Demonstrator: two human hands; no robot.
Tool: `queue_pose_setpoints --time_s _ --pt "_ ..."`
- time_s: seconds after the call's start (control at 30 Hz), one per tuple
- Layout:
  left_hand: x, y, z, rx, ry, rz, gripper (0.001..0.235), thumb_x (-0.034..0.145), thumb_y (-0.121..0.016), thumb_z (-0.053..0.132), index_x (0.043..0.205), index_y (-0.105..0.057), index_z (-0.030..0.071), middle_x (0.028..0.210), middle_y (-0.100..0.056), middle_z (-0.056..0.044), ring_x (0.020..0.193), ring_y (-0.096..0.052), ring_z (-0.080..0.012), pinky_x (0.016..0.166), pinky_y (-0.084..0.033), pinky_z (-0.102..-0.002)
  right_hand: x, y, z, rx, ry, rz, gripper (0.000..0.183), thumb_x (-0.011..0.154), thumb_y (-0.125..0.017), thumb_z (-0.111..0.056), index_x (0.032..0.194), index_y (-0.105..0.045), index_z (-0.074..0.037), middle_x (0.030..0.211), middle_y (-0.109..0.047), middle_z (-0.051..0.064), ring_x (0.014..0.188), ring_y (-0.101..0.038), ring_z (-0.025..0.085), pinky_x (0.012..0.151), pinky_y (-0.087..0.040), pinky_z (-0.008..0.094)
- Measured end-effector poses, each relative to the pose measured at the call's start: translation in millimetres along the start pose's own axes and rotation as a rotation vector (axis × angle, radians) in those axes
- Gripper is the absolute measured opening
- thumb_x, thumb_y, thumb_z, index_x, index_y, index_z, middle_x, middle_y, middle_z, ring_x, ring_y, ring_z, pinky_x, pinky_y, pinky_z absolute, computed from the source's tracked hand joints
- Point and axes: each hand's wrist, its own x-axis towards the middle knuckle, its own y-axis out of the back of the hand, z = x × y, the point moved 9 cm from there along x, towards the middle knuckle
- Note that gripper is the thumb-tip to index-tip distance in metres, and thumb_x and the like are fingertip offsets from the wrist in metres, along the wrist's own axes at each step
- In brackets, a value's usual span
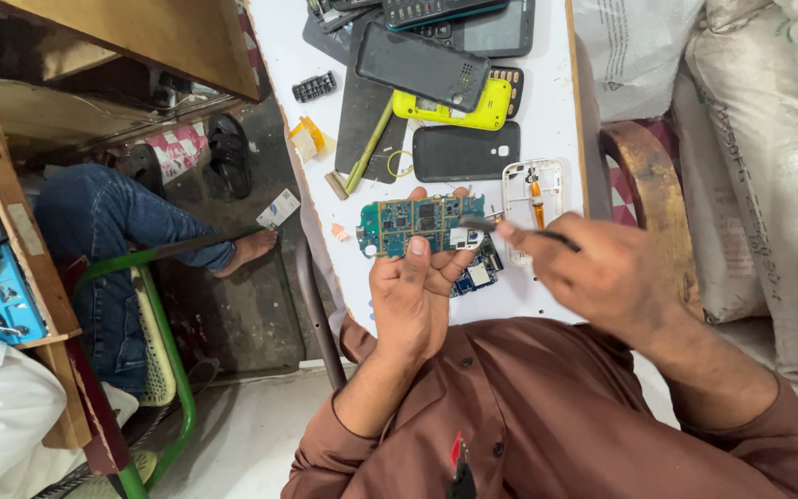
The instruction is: The person disassembles a white mobile phone, removes the back cover, and separates the internal components. They use a screwdriver and tweezers to manipulate the circuit board and other parts on a cluttered workbench.
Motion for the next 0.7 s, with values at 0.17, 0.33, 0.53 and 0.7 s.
queue_pose_setpoints --time_s 0.17,0.33,0.53,0.7 --pt "-1.0 -12.5 1.9 -0.016 0.001 -0.084 0.061 0.114 -0.052 0.021 0.163 -0.028 -0.005 0.149 -0.055 -0.024 0.127 -0.063 -0.0346 0.112 -0.053 -0.053 -0.1 -2.9 -11.3 0.078 0.062 0.073 0.055 0.079 -0.078 -0.005 0.13 -0.072 -0.025 0.072 -0.053 0.0 0.055 -0.054 0.017 0.049 -0.045 0.035" --pt "-1.3 -11.7 -5.3 -0.019 0.082 -0.054 0.062 0.111 -0.051 0.022 0.163 -0.026 -0.003 0.152 -0.051 -0.022 0.133 -0.059 -0.0324 0.115 -0.051 -0.051 -2.9 -7.3 -5.2 0.092 0.036 0.024 0.058 0.079 -0.077 -0.006 0.134 -0.071 -0.023 0.076 -0.054 0.001 0.056 -0.055 0.017 0.051 -0.047 0.034" --pt "-0.7 -7.2 -4.7 0.0 0.063 -0.036 0.062 0.111 -0.051 0.025 0.162 -0.028 -0.003 0.148 -0.053 -0.025 0.128 -0.063 -0.0359 0.111 -0.054 -0.051 -3.1 -4.6 -5.7 0.082 0.098 0.047 0.059 0.074 -0.078 -0.004 0.128 -0.073 -0.028 0.07 -0.054 0.001 0.054 -0.055 0.018 0.048 -0.046 0.036" --pt "3.6 0.4 -2.1 -0.036 0.029 -0.003 0.05 0.112 -0.051 0.029 0.148 -0.045 -0.006 0.14 -0.062 -0.024 0.123 -0.066 -0.0381 0.108 -0.056 -0.051 -6.3 3.1 3.0 0.141 0.117 0.086 0.061 0.075 -0.076 0.0 0.13 -0.071 -0.024 0.074 -0.056 0.002 0.058 -0.055 0.018 0.053 -0.048 0.035"
